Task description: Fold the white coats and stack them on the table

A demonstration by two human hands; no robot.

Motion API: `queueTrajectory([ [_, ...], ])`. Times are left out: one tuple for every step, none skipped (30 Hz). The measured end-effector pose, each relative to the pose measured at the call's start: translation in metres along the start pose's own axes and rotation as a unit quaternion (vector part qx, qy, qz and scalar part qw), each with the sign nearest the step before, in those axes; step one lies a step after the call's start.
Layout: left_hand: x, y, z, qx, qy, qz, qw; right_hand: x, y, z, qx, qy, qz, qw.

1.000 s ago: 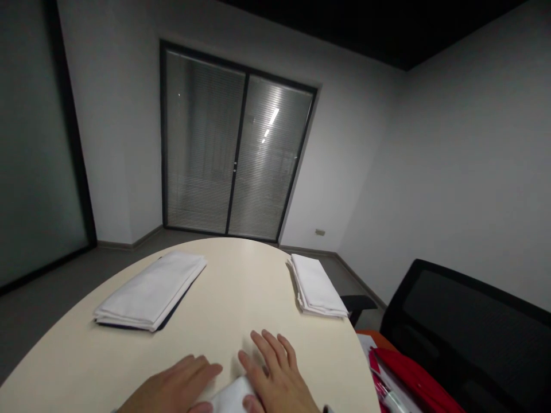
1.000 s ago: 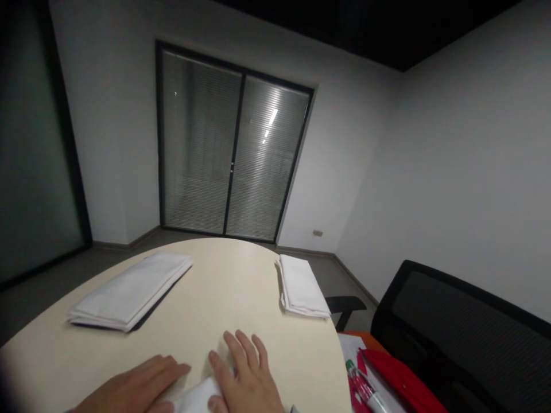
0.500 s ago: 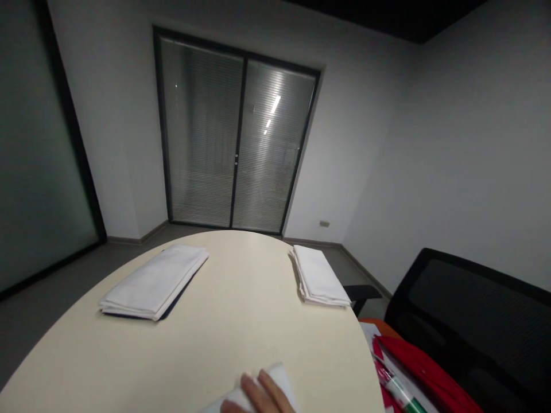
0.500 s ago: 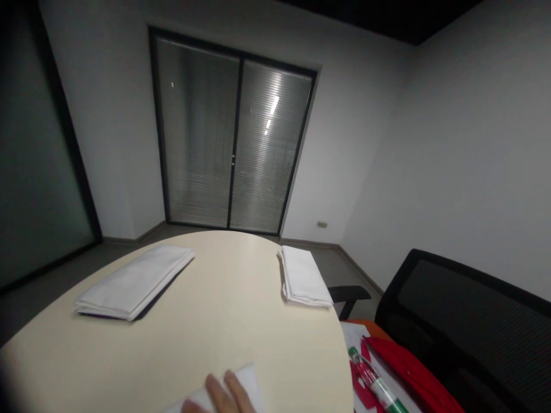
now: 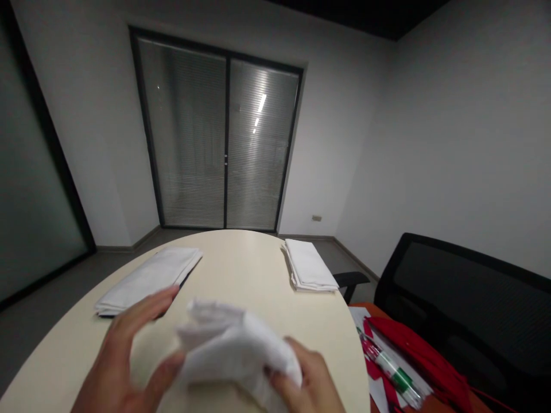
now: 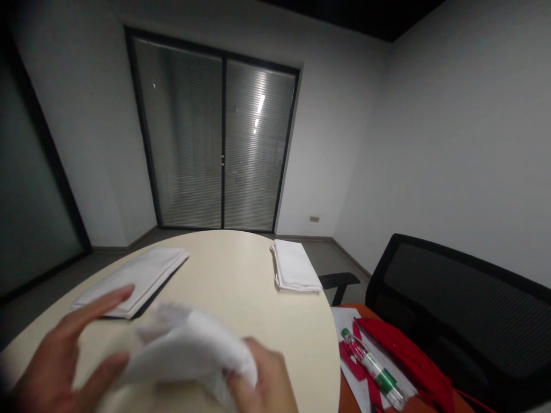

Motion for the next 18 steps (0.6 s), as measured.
queueTrajectory([
  [-0.017,-0.009,0.001,0.059,0.044,0.006,0.997,-0.014,0.011,-0.001,-0.119,-0.072,-0.034,0.990],
  [-0.030,-0.021,0.005,0.145,0.104,0.032,0.983,-0.027,0.021,-0.001,-0.235,-0.117,-0.051,0.964],
  [-0.040,-0.036,0.011,0.232,0.177,0.075,0.954,-0.038,0.027,-0.001,-0.342,-0.153,-0.061,0.925],
  [-0.045,-0.051,0.018,0.306,0.247,0.113,0.913,-0.048,0.031,-0.001,-0.431,-0.177,-0.062,0.883],
  [-0.046,-0.065,0.024,0.366,0.305,0.151,0.866,-0.057,0.031,-0.002,-0.491,-0.186,-0.054,0.849],
  [-0.044,-0.078,0.031,0.417,0.352,0.185,0.817,-0.064,0.029,-0.004,-0.529,-0.194,-0.044,0.825],
  [-0.039,-0.088,0.036,0.459,0.384,0.212,0.773,-0.071,0.025,-0.007,-0.550,-0.204,-0.031,0.809],
  [-0.032,-0.096,0.040,0.495,0.401,0.231,0.735,-0.075,0.018,-0.011,-0.557,-0.213,-0.017,0.803],
  [-0.025,-0.102,0.042,0.525,0.409,0.240,0.707,-0.079,0.011,-0.017,-0.553,-0.221,-0.001,0.804],
  [-0.018,-0.106,0.043,0.545,0.412,0.241,0.689,-0.081,0.003,-0.022,-0.540,-0.227,0.015,0.811],
  [-0.012,-0.108,0.044,0.552,0.413,0.236,0.685,-0.082,-0.005,-0.027,-0.522,-0.229,0.030,0.821],
  [-0.007,-0.109,0.044,0.545,0.412,0.227,0.694,-0.082,-0.013,-0.032,-0.504,-0.229,0.044,0.832],
  [-0.003,-0.109,0.044,0.528,0.413,0.219,0.709,-0.081,-0.020,-0.037,-0.487,-0.227,0.056,0.841],
  [0.000,-0.110,0.044,0.505,0.413,0.213,0.727,-0.080,-0.025,-0.041,-0.473,-0.226,0.061,0.849],
  [0.002,-0.110,0.044,0.479,0.412,0.211,0.746,-0.079,-0.030,-0.044,-0.460,-0.228,0.059,0.856],
  [0.003,-0.111,0.045,0.455,0.407,0.208,0.764,-0.078,-0.033,-0.047,-0.445,-0.232,0.052,0.863],
  [0.005,-0.112,0.045,0.433,0.401,0.204,0.781,-0.077,-0.036,-0.049,-0.426,-0.236,0.039,0.872],
  [0.006,-0.113,0.046,0.415,0.394,0.198,0.796,-0.077,-0.038,-0.051,-0.403,-0.239,0.020,0.883],
])
Point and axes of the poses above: each hand's wrist, its own x-axis away from the middle knuckle, its own y-axis out of the back of the hand, z = x × y, the point moved 2 cm from there along -x, towards the middle knuckle, and after that the axes turned 8 degrees about -y, right-handed, at the moved point
